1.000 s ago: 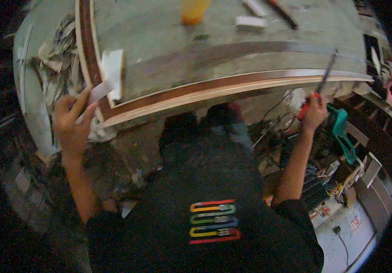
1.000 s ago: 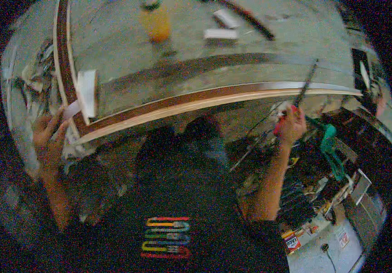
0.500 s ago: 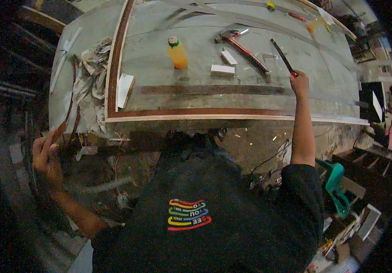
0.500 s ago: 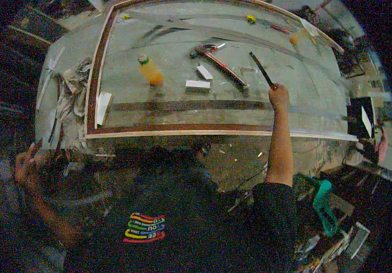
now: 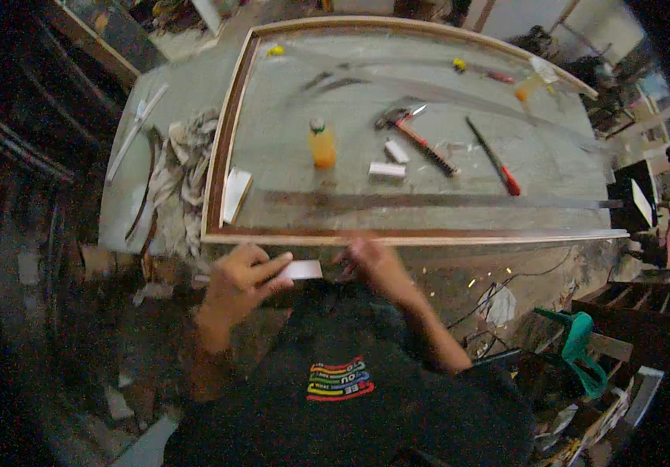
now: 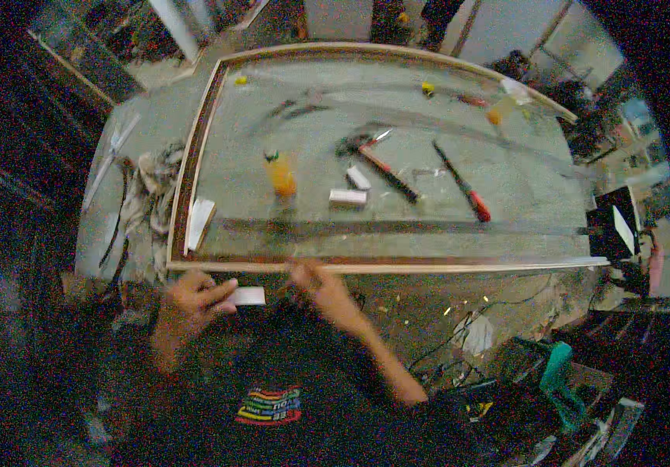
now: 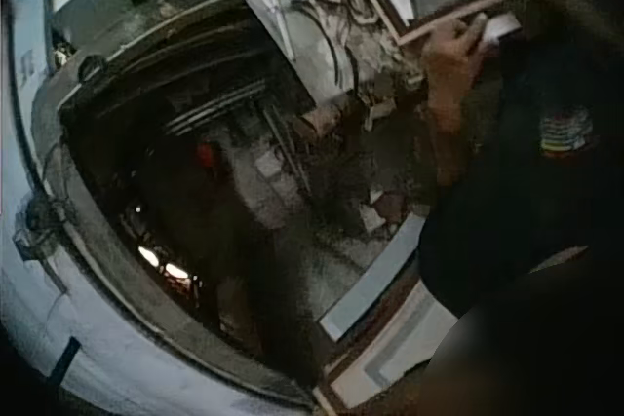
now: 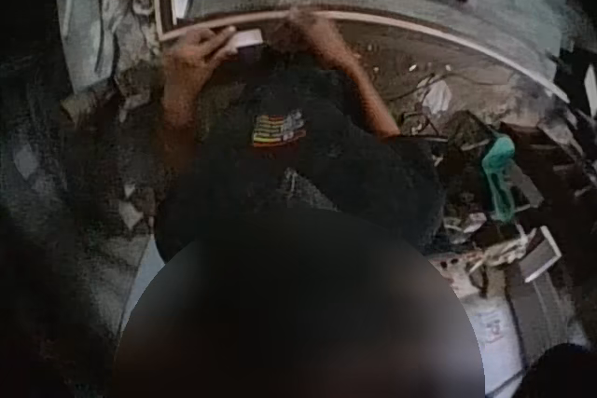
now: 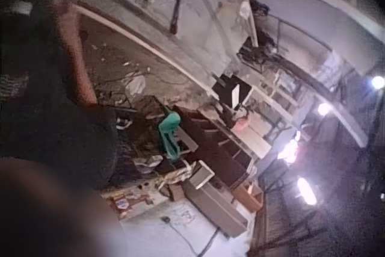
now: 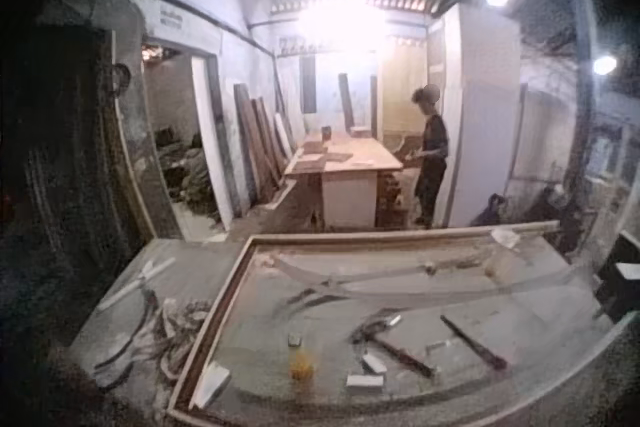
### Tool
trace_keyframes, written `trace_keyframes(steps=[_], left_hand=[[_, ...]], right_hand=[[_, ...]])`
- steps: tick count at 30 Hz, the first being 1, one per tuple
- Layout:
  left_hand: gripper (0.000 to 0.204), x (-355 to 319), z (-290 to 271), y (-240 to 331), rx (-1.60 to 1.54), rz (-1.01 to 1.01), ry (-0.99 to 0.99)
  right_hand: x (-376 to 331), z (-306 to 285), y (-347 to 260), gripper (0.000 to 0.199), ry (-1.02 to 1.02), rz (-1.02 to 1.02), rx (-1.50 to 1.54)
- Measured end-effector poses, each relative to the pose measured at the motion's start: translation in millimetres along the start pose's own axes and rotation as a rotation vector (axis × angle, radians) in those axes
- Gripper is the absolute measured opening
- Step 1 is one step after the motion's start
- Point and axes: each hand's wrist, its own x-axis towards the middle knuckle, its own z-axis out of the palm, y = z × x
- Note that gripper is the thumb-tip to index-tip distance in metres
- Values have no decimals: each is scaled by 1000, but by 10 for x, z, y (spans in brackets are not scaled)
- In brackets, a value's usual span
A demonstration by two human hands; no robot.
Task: The person opens a plastic bottle and applies a liquid substance to a long, curved wooden strip on a workbench. They then use a utility knife to trim the strip and continue applying the liquid to other sections of the wood.
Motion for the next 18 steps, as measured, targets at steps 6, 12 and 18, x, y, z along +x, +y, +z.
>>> trace_keyframes(steps=[6, 12, 18], left_hand=[[48, 32, 371, 46, -101, 57, 38], [72, -63, 800, -79, -390, 59, 100], [56, -574, 1443, -412, -507, -263, 192]], right_hand=[[-174, 403, -140, 31, -75, 71, 13], [-280, 189, -331, 28, -97, -81, -3], [-570, 28, -669, 26, 175, 49, 66]])
